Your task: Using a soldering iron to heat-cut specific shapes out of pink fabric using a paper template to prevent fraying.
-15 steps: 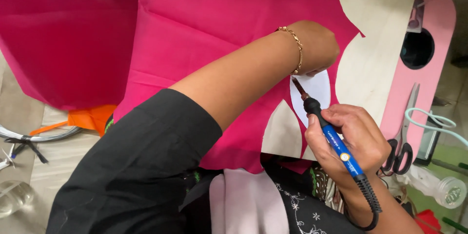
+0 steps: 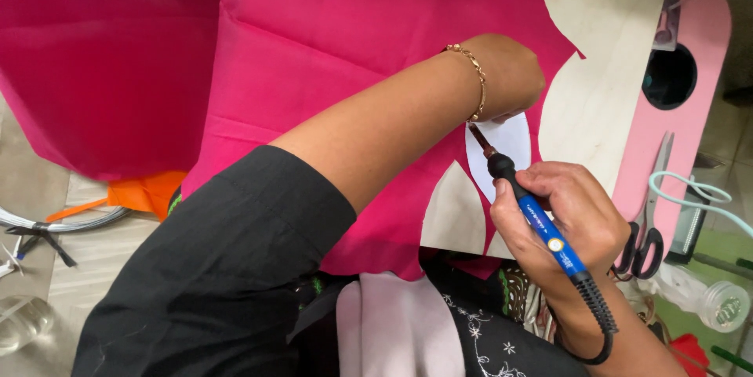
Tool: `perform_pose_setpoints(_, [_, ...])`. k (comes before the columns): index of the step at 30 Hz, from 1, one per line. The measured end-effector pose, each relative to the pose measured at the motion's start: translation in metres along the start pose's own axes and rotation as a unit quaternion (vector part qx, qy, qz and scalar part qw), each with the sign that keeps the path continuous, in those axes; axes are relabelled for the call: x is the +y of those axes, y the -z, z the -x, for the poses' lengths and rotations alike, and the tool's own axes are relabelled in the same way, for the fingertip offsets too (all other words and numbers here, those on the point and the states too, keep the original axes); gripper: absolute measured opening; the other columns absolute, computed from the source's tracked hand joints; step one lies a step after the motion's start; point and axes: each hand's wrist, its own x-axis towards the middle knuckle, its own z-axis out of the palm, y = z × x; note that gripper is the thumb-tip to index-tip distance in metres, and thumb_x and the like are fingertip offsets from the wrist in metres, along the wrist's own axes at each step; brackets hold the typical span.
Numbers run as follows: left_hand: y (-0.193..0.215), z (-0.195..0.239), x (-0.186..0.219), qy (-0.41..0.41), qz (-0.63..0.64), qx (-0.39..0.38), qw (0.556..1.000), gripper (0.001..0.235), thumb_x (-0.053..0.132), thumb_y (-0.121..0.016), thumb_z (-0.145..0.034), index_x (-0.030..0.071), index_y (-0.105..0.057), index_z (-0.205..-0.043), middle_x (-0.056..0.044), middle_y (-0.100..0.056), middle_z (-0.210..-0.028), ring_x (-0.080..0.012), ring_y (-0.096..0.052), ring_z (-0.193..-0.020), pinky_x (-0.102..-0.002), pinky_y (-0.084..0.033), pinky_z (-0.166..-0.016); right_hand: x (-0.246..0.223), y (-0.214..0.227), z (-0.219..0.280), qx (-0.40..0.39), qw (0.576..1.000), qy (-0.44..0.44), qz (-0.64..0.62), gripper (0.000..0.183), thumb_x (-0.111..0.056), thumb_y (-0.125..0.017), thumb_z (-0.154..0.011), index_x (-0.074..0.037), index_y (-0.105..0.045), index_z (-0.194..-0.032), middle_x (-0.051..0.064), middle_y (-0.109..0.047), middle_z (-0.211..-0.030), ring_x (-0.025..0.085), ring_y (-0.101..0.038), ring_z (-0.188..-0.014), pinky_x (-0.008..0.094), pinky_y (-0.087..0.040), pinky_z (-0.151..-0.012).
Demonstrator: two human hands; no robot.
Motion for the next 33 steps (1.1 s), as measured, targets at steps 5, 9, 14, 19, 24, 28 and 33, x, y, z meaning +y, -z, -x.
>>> perform_pose_setpoints(5, [0.001,0.002,0.001,0.012,-0.003,-0.015,1.000,0.006,0.010,-0.065,-0.075,0.015,-0.066,-0.078,0.000,-0.061,-0.075,-0.0232,-0.057,-0.061,-0.035,-0.041,-0.047,0.000,0.003,-0.005,-0.008,1.000,-0.019,-0.014,0.017,0.009,-0.075,-0.075,0.009,-0.058,-0.075,0.021,-0.062,-0.078,0.028,-0.062,-0.071,0.033,-0.050,-0.067])
perform_pose_setpoints(9, [0.005,0.005,0.003,0.017,-0.013,-0.030,0.999,0.007,0.015,-0.066,-0.079,0.015,-0.067,-0.085,-0.001,-0.063,-0.082,-0.0245,-0.060,-0.067,-0.037,-0.046,-0.051,-0.005,0.010,-0.013,-0.042,0.998,-0.037,-0.031,0.015,0.007,-0.073,-0.079,0.008,-0.058,-0.077,0.020,-0.061,-0.079,0.026,-0.060,-0.070,0.032,-0.047,-0.066])
perform_pose_setpoints(14, [0.003,0.006,0.004,0.011,-0.026,-0.023,0.999,0.006,0.011,-0.062,-0.078,0.015,-0.066,-0.080,0.000,-0.061,-0.076,-0.0225,-0.057,-0.061,-0.035,-0.042,-0.047,-0.006,0.014,-0.019,-0.055,0.996,-0.074,-0.021,0.012,0.005,-0.073,-0.079,0.006,-0.061,-0.076,0.017,-0.063,-0.079,0.023,-0.060,-0.071,0.029,-0.046,-0.063])
perform_pose_setpoints(19, [0.004,0.011,0.005,0.002,-0.044,-0.018,0.999,0.008,0.010,-0.061,-0.080,0.016,-0.065,-0.081,0.001,-0.060,-0.078,-0.0221,-0.057,-0.062,-0.035,-0.045,-0.048,-0.005,0.016,-0.020,-0.066,0.994,-0.090,-0.023,0.010,0.004,-0.073,-0.079,0.006,-0.063,-0.078,0.017,-0.063,-0.080,0.023,-0.060,-0.072,0.029,-0.046,-0.064])
perform_pose_setpoints(24, [0.005,0.014,0.006,0.005,-0.042,-0.016,0.999,0.009,0.009,-0.060,-0.080,0.016,-0.064,-0.075,0.001,-0.057,-0.073,-0.0200,-0.053,-0.058,-0.033,-0.041,-0.046,-0.006,0.018,-0.019,-0.071,0.992,-0.095,-0.029,0.010,0.004,-0.072,-0.077,0.006,-0.063,-0.078,0.017,-0.063,-0.081,0.022,-0.060,-0.073,0.028,-0.046,-0.065])
perform_pose_setpoints(28, [-0.001,0.012,0.003,-0.019,-0.050,0.007,0.999,0.011,0.007,-0.058,-0.079,0.014,-0.063,-0.074,0.000,-0.058,-0.071,-0.0221,-0.054,-0.057,-0.035,-0.040,-0.044,-0.007,0.019,-0.018,-0.073,0.992,-0.101,-0.029,0.010,0.004,-0.072,-0.077,0.005,-0.063,-0.077,0.016,-0.063,-0.081,0.022,-0.060,-0.073,0.028,-0.046,-0.066])
perform_pose_setpoints(33, [-0.004,0.009,0.003,-0.008,-0.024,0.019,0.999,0.012,0.003,-0.056,-0.079,0.013,-0.063,-0.077,-0.002,-0.059,-0.074,-0.0233,-0.054,-0.059,-0.035,-0.041,-0.044,-0.007,0.020,-0.016,-0.076,0.992,-0.094,-0.036,0.010,0.006,-0.072,-0.077,0.006,-0.062,-0.076,0.017,-0.062,-0.079,0.021,-0.059,-0.071,0.027,-0.045,-0.062])
